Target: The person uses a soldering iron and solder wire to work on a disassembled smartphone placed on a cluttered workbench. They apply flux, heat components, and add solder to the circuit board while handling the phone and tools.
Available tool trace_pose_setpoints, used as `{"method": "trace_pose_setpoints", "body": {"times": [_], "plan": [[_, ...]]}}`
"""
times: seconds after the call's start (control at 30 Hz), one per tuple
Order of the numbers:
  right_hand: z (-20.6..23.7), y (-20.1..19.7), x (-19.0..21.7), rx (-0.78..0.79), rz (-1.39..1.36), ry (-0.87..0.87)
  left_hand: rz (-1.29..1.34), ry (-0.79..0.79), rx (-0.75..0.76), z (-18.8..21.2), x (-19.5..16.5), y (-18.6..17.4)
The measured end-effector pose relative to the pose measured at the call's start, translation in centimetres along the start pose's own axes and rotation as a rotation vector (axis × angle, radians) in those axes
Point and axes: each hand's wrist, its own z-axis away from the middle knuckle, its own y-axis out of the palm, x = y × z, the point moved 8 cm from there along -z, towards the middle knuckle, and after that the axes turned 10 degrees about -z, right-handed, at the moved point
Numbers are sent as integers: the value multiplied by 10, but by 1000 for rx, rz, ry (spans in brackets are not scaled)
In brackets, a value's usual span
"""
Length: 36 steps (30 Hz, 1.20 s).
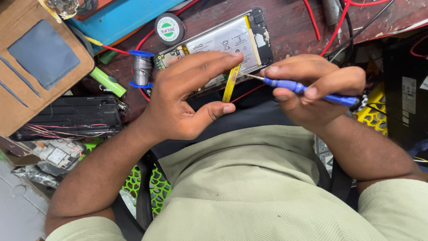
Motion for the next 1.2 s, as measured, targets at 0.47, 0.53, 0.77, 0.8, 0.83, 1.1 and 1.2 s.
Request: {"method": "trace_pose_setpoints", "body": {"times": [0.47,0.53,0.77,0.8,0.83,1.1,1.2], "plan": [[-3,-37,-9,24,116,-109,13,13,-16,-1,0,-3],[-7,-31,-3,72,148,-167,8,15,-13,-2,1,-3],[-20,-16,4,88,150,-220,5,-4,-4,-2,4,-7],[-19,-17,2,59,130,-185,1,-3,-4,-2,4,-8],[-17,-17,1,55,137,-155,-2,-3,-4,-2,4,-8],[6,-20,-9,63,137,-139,-3,-9,0,-3,5,-6],[8,-19,-11,71,163,-150,-11,-13,4,-2,4,-6]]}}
